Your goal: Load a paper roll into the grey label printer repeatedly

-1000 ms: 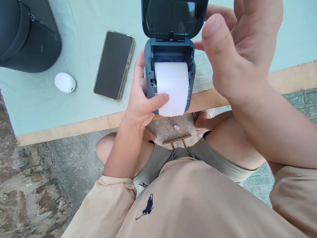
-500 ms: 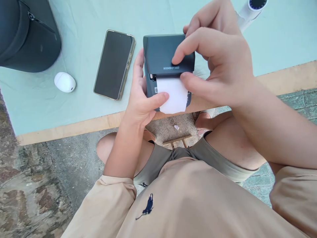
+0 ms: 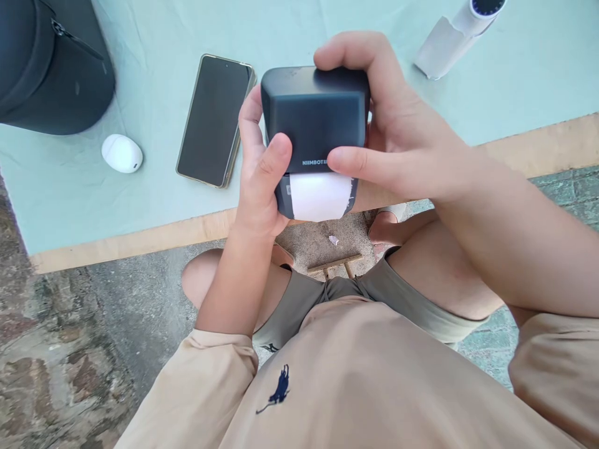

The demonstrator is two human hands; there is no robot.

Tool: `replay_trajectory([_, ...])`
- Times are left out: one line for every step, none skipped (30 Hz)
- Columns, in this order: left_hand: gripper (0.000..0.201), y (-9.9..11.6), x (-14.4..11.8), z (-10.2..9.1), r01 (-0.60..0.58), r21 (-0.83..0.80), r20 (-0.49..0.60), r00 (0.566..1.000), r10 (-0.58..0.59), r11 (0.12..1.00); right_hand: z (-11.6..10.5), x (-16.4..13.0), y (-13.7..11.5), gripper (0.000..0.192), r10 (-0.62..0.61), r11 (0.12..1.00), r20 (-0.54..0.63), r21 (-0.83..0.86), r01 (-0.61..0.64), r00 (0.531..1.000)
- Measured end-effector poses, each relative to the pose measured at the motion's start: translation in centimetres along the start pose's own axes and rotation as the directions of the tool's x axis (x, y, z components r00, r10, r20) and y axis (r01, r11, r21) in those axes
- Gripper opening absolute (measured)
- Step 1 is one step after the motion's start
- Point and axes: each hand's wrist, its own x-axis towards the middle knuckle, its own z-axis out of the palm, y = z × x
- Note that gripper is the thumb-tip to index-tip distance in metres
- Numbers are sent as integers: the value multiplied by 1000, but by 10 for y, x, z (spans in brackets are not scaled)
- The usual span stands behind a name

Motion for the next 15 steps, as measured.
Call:
replay_trajectory([39,0,0,1,-9,-13,-9,1000,9,1000,1,0,1,66,10,999,3,31,-10,1000])
replay_trajectory([35,0,-1,2,-16,-23,-20,1000,16,1000,2,0,1,65,17,998,5,63,-17,1000])
replay_trajectory([33,0,-1,3,-23,-25,-22,1000,23,999,2,0,2,64,24,995,9,94,-25,1000])
replay_trajectory([33,0,-1,3,-24,-20,-21,999,24,1000,3,0,3,63,28,992,10,121,-29,1000])
replay_trajectory([34,0,-2,3,-23,-5,-11,1000,22,1000,3,0,3,62,27,989,9,143,-28,1000])
replay_trajectory([35,0,-2,2,-17,7,2,1000,17,1000,3,0,3,61,23,987,4,158,-23,1000])
replay_trajectory([35,0,-2,2,-17,15,9,1000,17,1000,2,0,4,61,24,986,-2,165,-23,1000])
replay_trajectory([35,0,-2,1,-18,18,6,1000,18,1000,2,0,4,62,28,986,-7,166,-26,1000])
replay_trajectory([34,0,-3,1,-12,16,1,1000,12,1000,2,0,4,62,33,986,-10,163,-31,999])
replay_trajectory([33,0,-3,0,-15,10,7,1000,15,1000,1,-1,4,62,34,987,-13,156,-31,999])
replay_trajectory([34,-1,-2,-1,-25,5,14,1000,25,1000,1,-1,4,63,35,989,-16,147,-32,999])
replay_trajectory([36,-1,-2,-2,-29,10,18,999,29,1000,1,-1,4,63,37,990,-18,141,-34,999])
replay_trajectory([39,-2,-1,-4,-30,22,21,999,29,999,1,-1,4,62,37,990,-23,140,-33,999])
replay_trajectory([45,-3,1,-7,-28,36,17,999,28,999,1,-1,4,62,36,989,-25,143,-32,999])
replay_trajectory([51,-3,2,-9,-27,51,5,1000,26,998,1,-2,4,62,41,988,-27,148,-36,999])
